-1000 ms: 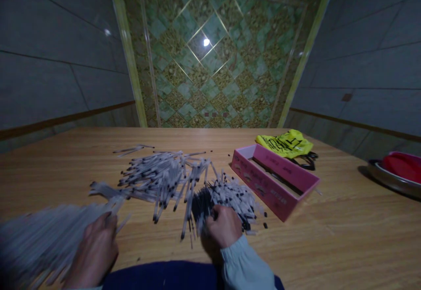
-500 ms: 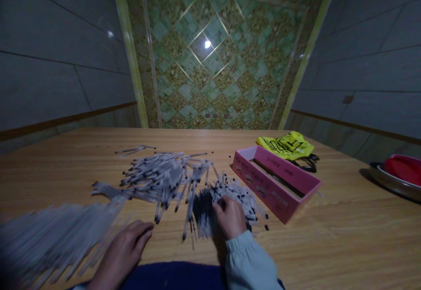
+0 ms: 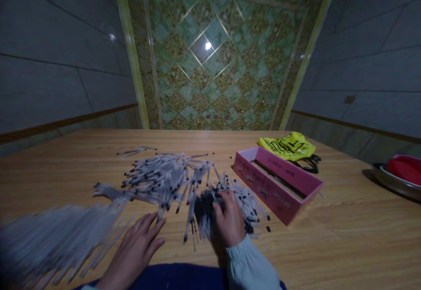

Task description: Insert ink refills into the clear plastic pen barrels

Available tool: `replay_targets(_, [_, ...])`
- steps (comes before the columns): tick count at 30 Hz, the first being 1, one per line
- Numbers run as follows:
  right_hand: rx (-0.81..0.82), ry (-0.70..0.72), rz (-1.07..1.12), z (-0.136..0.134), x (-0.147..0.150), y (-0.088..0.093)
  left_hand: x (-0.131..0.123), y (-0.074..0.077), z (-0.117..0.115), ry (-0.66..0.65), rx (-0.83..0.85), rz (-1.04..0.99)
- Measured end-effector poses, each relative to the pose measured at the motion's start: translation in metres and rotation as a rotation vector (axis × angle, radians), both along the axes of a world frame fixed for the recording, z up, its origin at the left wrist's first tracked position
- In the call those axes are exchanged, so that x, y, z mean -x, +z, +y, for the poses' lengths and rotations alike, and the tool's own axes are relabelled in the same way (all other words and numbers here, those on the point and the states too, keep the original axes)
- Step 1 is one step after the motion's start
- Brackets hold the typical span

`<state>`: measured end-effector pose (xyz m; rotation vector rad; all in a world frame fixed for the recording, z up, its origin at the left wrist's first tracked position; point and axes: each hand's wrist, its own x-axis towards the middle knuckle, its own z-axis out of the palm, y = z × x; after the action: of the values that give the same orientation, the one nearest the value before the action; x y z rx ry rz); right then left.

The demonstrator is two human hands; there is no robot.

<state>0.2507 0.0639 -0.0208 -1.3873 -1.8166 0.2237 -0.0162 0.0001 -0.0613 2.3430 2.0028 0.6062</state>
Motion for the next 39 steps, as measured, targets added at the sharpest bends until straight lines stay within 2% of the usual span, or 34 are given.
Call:
replay_targets(7, [-0.010,0.146,0.117,-0.015,0.017,0.001,0.002,0.009,-0.002,0.036,-0.058,-0.105])
replay_targets(12, [0.198,0.295,0.242,-0.034,0.041,-0.002,-0.004,0.021,-0.010,-0.023,-0.190,-0.387])
replay_targets(17, [0.540,0.464,0.714,-0.040,0.062,-0.025,-0.009,0.030,-0.021,0.003,-0.274,-0.642])
replay_targets(19, [0.606,0.507,0.893,-0.038,0.065,-0.031,-0.008,0.031,-0.024,0.041,-0.269,-0.745])
replay_targets(21, [0.612,0.516,0.978,-0.035,0.064,-0.032,-0.008,0.031,-0.025,0.087,-0.250,-0.858])
replay_targets(27, [0.651,0.519,0.931,-0.034,0.057,-0.025,-0.009,0.027,-0.022,0.163,-0.148,-1.118])
replay_targets(32, [0.727,0.605,0.891,-0.039,0.059,-0.025,-0.006,0.023,-0.016,0.225,-0.131,-1.352])
replay_targets(34, [0.782,0.663,0.878,-0.041,0.061,-0.025,-0.004,0.021,-0.013,0.243,-0.118,-1.385])
replay_targets(36, [0.836,0.702,0.884,-0.043,0.063,-0.025,-0.003,0.020,-0.011,0.234,-0.107,-1.332])
replay_targets(39, [0.903,0.696,0.916,-0.044,0.066,-0.028,-0.005,0.021,-0.010,0.123,-0.174,-1.019])
